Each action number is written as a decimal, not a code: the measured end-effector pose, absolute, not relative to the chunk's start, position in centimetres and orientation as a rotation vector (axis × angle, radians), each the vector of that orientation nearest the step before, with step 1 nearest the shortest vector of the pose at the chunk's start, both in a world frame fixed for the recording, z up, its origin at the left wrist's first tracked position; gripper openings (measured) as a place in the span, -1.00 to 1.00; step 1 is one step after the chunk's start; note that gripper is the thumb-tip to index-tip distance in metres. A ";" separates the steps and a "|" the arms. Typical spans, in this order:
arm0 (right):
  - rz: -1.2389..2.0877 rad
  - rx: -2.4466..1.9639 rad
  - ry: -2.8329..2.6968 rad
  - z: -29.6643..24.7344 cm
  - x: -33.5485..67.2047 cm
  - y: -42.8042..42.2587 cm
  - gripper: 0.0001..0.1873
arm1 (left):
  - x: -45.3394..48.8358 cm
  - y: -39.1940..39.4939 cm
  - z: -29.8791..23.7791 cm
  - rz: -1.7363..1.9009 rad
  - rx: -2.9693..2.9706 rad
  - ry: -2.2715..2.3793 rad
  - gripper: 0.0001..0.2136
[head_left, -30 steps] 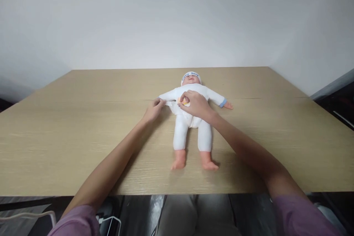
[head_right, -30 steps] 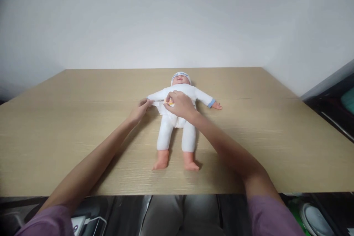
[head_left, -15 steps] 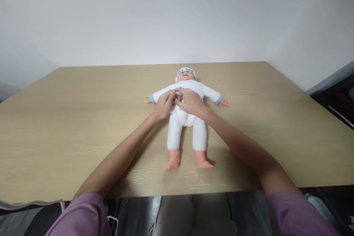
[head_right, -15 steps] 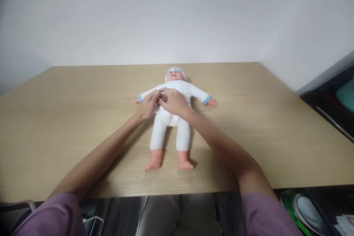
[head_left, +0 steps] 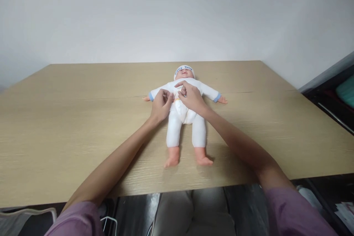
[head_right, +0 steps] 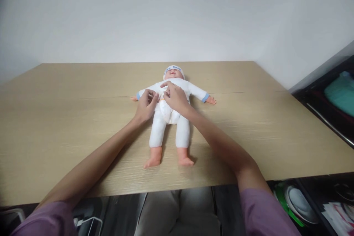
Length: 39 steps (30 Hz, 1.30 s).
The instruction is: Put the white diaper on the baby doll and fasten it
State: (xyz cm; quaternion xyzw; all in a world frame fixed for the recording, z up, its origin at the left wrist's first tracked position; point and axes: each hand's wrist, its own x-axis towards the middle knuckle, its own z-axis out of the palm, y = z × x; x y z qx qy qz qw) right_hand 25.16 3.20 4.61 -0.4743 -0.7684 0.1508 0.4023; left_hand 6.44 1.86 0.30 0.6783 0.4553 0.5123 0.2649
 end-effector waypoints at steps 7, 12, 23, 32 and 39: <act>0.268 -0.938 -1.905 6.5 26.2 -4.0 -0.76 | 5.6 -5.3 3.0 1.307 2.367 1.266 -0.70; 0.688 -0.966 -2.128 5.1 29.1 -11.2 -0.96 | 4.5 -9.0 3.1 0.770 2.488 1.122 -0.76; 0.389 -1.466 -2.108 2.9 30.4 -9.9 -0.81 | 6.2 -6.3 1.1 0.897 2.069 1.243 -0.70; 0.287 -1.403 -2.153 1.4 30.1 -11.0 -0.83 | 6.6 -6.0 1.4 0.868 2.179 1.254 -0.58; 0.317 -1.376 -2.109 1.4 30.0 -11.7 -0.80 | 6.1 -6.4 0.3 0.950 2.251 1.223 -0.66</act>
